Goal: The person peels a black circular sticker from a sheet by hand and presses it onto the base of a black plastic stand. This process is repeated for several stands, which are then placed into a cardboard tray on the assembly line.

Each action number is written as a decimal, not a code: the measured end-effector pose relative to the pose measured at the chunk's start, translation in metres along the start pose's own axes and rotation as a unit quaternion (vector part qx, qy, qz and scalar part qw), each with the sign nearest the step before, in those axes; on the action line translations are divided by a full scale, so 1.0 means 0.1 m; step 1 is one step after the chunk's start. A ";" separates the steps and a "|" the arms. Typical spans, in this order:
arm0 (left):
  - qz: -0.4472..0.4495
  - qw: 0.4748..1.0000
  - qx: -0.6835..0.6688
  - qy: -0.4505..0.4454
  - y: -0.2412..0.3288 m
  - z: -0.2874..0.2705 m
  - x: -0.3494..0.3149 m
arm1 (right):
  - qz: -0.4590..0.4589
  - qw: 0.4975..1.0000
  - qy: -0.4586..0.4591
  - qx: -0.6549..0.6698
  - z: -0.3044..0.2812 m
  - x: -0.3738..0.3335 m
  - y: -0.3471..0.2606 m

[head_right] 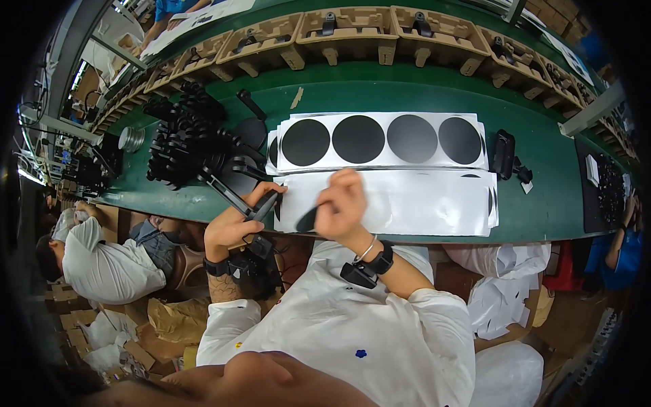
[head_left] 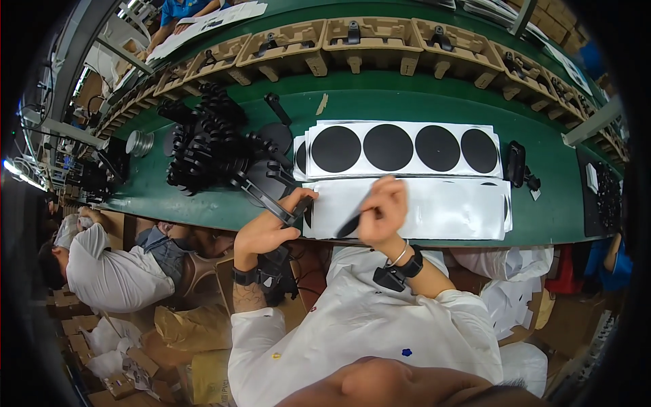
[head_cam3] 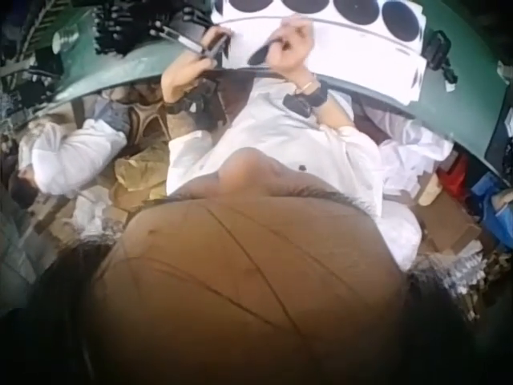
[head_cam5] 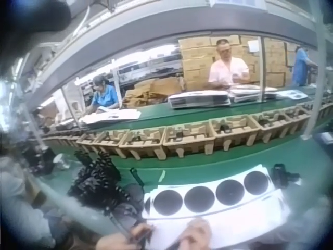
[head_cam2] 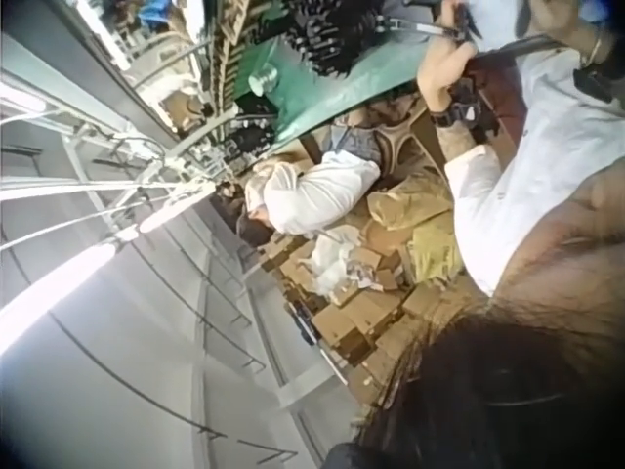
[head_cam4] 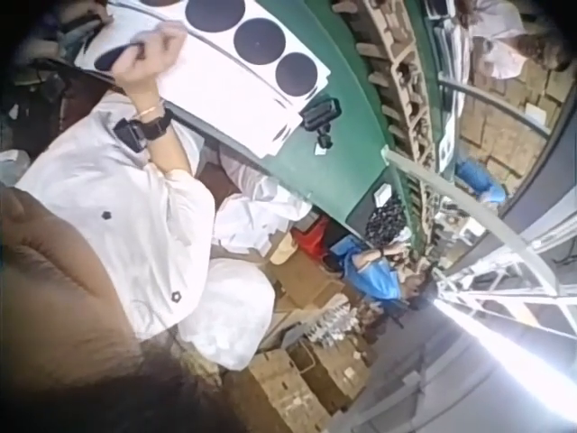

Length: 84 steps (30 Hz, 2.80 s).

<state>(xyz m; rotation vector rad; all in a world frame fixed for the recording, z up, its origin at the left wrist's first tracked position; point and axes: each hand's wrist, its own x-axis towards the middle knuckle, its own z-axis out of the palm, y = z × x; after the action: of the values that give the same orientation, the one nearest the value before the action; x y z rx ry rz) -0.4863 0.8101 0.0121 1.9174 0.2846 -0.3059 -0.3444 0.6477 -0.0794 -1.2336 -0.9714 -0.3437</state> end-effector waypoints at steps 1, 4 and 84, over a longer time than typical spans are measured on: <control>0.004 1.000 0.026 0.002 0.01 0.01 0.00 | 0.030 0.996 0.064 0.046 -0.05 0.08 0.01; 0.042 0.998 -0.013 0.036 0.05 0.02 -0.11 | 0.090 0.965 0.174 0.176 -0.28 0.32 0.05; 0.428 0.814 -0.342 0.196 0.76 1.19 0.79 | 0.251 0.959 0.030 0.128 -0.81 0.67 -0.66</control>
<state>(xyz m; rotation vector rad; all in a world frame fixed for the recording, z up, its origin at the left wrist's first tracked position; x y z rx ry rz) -0.3959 0.6761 0.0096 1.1918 -0.2096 0.7237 -0.3167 0.5697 0.0139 -1.1767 -0.5980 0.1422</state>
